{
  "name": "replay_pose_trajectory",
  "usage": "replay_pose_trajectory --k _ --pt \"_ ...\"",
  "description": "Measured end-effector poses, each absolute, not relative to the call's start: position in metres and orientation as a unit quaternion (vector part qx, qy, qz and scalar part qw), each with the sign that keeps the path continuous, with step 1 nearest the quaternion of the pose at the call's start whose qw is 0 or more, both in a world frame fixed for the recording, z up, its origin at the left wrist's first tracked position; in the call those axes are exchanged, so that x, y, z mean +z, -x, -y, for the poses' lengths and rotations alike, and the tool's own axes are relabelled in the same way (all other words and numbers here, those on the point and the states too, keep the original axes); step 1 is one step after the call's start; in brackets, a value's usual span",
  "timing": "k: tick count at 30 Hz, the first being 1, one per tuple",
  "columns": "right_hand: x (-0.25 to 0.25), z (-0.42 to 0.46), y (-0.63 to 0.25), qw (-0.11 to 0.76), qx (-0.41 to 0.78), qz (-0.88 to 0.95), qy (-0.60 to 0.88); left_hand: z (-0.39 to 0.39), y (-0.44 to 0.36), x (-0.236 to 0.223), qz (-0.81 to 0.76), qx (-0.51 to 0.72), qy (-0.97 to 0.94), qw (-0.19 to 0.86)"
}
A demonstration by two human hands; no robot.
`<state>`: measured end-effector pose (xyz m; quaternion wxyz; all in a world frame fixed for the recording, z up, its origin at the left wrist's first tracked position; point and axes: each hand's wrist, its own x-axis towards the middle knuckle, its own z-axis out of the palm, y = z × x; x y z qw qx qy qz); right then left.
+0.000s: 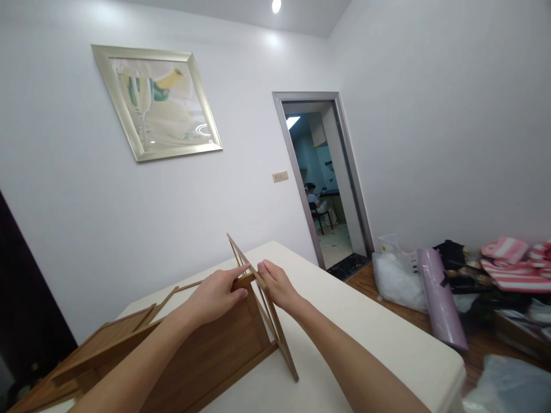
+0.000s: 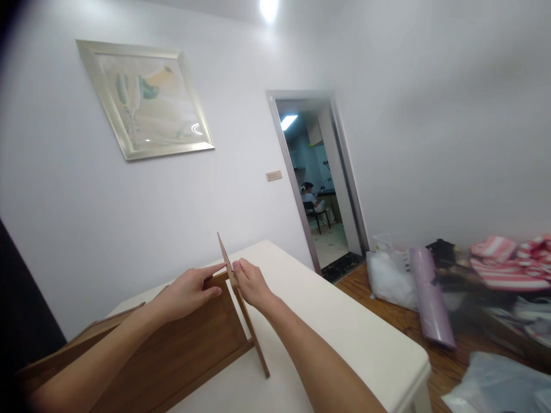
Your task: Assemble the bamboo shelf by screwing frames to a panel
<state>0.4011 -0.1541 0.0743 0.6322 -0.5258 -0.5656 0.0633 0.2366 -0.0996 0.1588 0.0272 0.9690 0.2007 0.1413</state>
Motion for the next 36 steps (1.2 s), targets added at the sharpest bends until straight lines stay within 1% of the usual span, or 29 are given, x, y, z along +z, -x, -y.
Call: replay_pose_trajectory --k 3,5,10,15,18,21,23,25,29,31,33,36 --pt "0.07 0.15 -0.404 0.673 0.104 0.522 0.514 0.101 -0.236 0.16 -0.195 0.144 -0.97 0.033" --pt "0.065 0.15 -0.405 0.681 0.128 0.501 0.519 0.102 -0.236 0.16 -0.2 0.14 -0.97 0.023" --pt "0.043 0.167 -0.403 0.657 0.129 0.503 0.546 0.101 -0.236 0.159 -0.221 0.133 -0.965 -0.05" --pt "0.015 0.194 -0.391 0.664 0.143 0.495 0.542 0.108 -0.233 0.156 -0.209 0.132 -0.959 -0.141" --pt "0.003 0.206 -0.385 0.65 0.139 0.508 0.549 0.111 -0.228 0.151 -0.224 0.139 -0.952 -0.155" --pt "-0.008 0.219 -0.385 0.637 0.132 0.534 0.541 0.107 -0.217 0.143 -0.255 0.157 -0.943 -0.144" --pt "-0.016 0.227 -0.385 0.621 0.12 0.558 0.537 0.102 -0.207 0.136 -0.275 0.177 -0.935 -0.14" --pt "-0.023 0.232 -0.382 0.579 0.11 0.578 0.565 0.097 -0.196 0.127 -0.285 0.213 -0.923 -0.148" --pt "-0.035 0.232 -0.372 0.486 0.091 0.598 0.631 0.094 -0.169 0.107 -0.232 0.345 -0.889 -0.192" --pt "-0.037 0.228 -0.37 0.471 0.079 0.6 0.642 0.097 -0.154 0.093 -0.196 0.417 -0.861 -0.216" --pt "-0.039 0.225 -0.37 0.464 0.074 0.595 0.652 0.103 -0.139 0.074 -0.176 0.459 -0.839 -0.234" --pt "-0.041 0.222 -0.373 0.461 0.083 0.582 0.665 0.112 -0.117 0.036 -0.124 0.441 -0.855 -0.241"
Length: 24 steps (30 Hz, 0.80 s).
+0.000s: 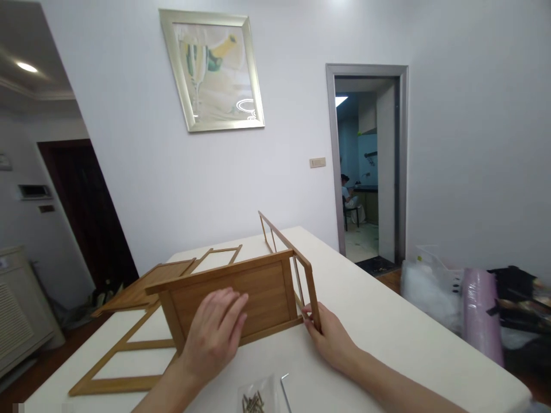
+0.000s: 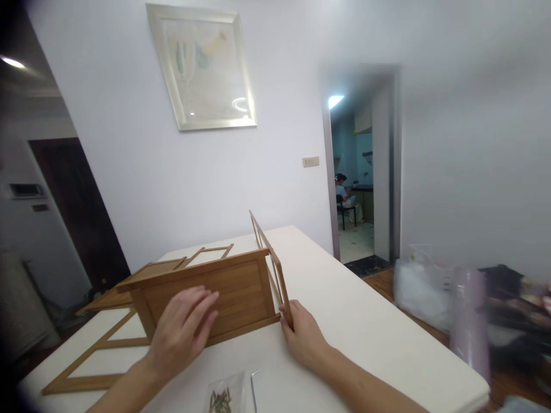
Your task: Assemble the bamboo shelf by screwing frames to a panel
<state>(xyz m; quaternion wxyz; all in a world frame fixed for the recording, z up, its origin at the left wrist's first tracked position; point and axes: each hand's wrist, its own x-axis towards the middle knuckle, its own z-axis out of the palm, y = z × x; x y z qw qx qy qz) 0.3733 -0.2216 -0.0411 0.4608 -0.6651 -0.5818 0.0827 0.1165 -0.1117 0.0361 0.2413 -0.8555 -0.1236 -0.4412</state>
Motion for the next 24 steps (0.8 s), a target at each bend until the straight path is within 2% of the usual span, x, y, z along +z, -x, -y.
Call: replay_pose_trajectory --k 3,5,11,14,16,17,24 --pt "-0.045 0.217 -0.377 0.462 0.093 0.575 0.668 0.11 -0.096 -0.003 0.116 -0.384 0.892 0.209" --pt "-0.049 0.214 -0.38 0.474 0.096 0.572 0.663 0.099 -0.082 -0.022 0.152 -0.395 0.888 0.18" --pt "-0.051 0.207 -0.383 0.505 0.115 0.543 0.661 0.048 -0.04 -0.03 0.4 -0.613 0.676 0.088" --pt "-0.048 0.207 -0.381 0.498 0.119 0.534 0.673 0.041 -0.036 -0.03 0.486 -0.595 0.626 -0.131" --pt "-0.046 0.206 -0.38 0.488 0.115 0.527 0.687 0.043 -0.041 -0.034 0.469 -0.529 0.646 -0.287" --pt "-0.046 0.206 -0.379 0.482 0.109 0.522 0.695 0.045 -0.044 -0.036 0.451 -0.505 0.655 -0.334" --pt "-0.049 0.204 -0.38 0.443 0.113 0.51 0.728 0.048 -0.058 -0.049 0.426 -0.506 0.659 -0.359"
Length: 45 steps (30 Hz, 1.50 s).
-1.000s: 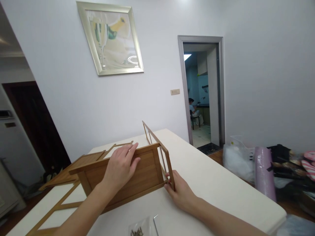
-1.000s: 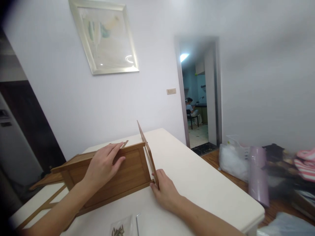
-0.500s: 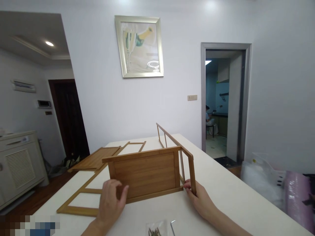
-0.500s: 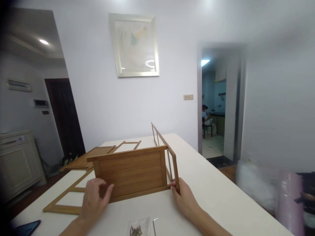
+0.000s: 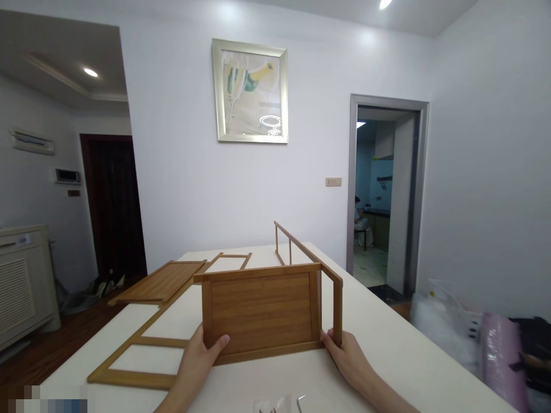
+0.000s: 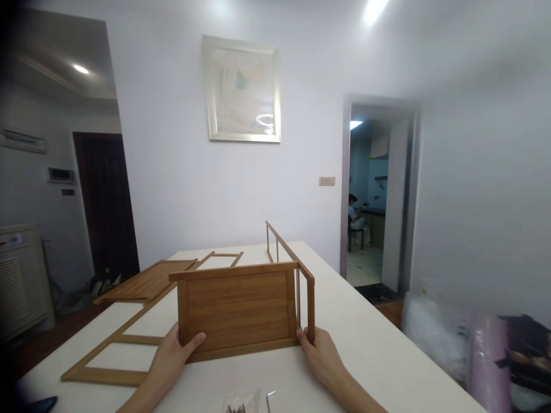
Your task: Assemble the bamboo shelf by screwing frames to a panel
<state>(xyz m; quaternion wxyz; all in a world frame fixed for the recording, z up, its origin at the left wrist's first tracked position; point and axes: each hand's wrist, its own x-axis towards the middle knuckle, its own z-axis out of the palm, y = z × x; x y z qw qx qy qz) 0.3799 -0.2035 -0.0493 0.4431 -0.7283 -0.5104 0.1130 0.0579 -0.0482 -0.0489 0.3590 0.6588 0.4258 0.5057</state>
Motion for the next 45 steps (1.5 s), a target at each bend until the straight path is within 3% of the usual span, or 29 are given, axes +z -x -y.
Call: replay_pose_trajectory --k 11,19,31,45 --pt "-0.04 0.2 -0.369 0.388 0.066 0.468 0.791 0.047 -0.063 -0.052 -0.411 0.536 -0.639 0.368" --pt "-0.046 0.2 -0.367 0.402 0.076 0.474 0.78 0.043 -0.062 -0.052 -0.425 0.525 -0.646 0.356" --pt "-0.027 0.218 -0.382 0.391 0.243 0.569 0.681 0.046 -0.055 -0.047 -0.447 0.509 -0.657 0.331" --pt "-0.018 0.222 -0.389 0.369 0.31 0.575 0.661 0.047 -0.055 -0.045 -0.453 0.504 -0.652 0.339"
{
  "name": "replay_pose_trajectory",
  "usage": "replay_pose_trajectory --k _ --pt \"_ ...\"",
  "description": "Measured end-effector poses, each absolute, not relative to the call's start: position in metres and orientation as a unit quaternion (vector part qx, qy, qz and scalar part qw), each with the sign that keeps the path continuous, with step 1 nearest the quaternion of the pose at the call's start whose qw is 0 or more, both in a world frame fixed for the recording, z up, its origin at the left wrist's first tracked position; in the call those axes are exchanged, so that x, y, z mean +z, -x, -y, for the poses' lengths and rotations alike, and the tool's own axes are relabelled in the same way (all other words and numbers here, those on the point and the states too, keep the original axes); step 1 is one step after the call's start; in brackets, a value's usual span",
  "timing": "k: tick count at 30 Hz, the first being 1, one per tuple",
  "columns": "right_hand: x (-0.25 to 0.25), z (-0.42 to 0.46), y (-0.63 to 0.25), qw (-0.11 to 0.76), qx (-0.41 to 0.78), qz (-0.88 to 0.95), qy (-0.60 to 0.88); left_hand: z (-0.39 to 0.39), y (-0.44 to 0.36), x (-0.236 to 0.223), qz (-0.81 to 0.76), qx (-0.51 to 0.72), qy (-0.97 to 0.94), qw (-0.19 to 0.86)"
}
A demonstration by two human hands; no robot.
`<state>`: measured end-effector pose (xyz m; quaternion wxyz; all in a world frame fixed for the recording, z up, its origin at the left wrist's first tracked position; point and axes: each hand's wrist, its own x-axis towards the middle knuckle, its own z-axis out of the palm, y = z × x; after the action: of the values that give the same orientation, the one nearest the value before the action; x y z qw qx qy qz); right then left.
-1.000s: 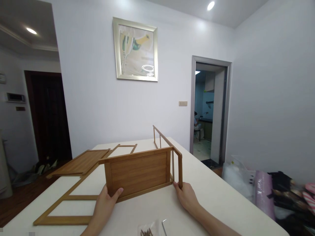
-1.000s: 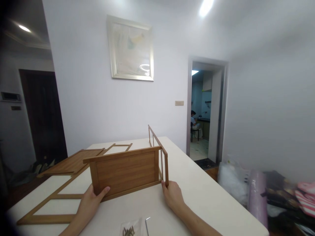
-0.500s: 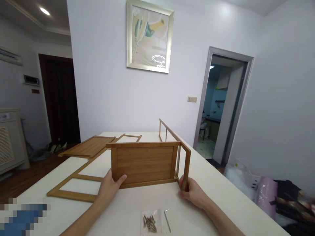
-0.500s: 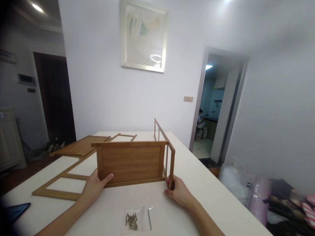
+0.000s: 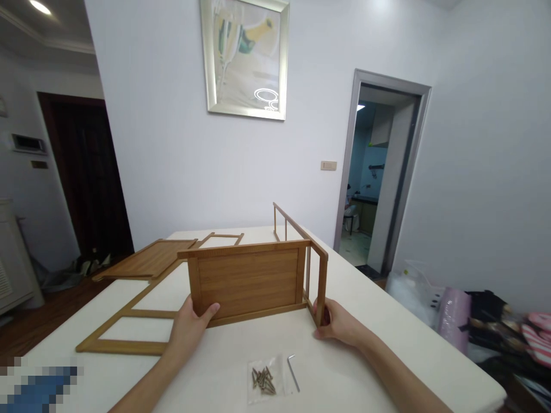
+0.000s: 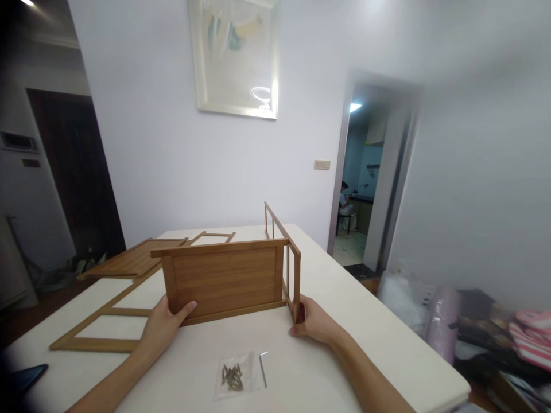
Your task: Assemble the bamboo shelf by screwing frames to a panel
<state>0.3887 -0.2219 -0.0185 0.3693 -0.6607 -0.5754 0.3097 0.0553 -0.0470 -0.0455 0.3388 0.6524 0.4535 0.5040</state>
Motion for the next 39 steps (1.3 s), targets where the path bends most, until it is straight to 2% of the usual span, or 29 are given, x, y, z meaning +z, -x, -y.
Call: replay_pose_trajectory --k 13,17,21,24,32,39 --pt "-0.004 0.234 -0.401 0.336 0.328 0.548 0.692 0.047 -0.051 -0.046 -0.482 0.476 -0.661 0.323" --pt "-0.004 0.252 -0.39 0.299 0.265 0.554 0.73 0.044 -0.05 -0.048 -0.483 0.477 -0.665 0.31" --pt "-0.024 0.272 -0.357 0.374 0.142 0.522 0.753 0.042 -0.049 -0.05 -0.488 0.477 -0.671 0.288" --pt "-0.038 0.279 -0.319 0.414 0.108 0.535 0.729 0.042 -0.049 -0.05 -0.497 0.472 -0.672 0.281" --pt "-0.031 0.272 -0.251 0.373 0.125 0.637 0.663 0.048 -0.051 -0.045 -0.504 0.467 -0.667 0.288" --pt "-0.043 0.27 -0.245 0.332 0.052 0.684 0.647 0.049 -0.05 -0.044 -0.496 0.47 -0.665 0.301"
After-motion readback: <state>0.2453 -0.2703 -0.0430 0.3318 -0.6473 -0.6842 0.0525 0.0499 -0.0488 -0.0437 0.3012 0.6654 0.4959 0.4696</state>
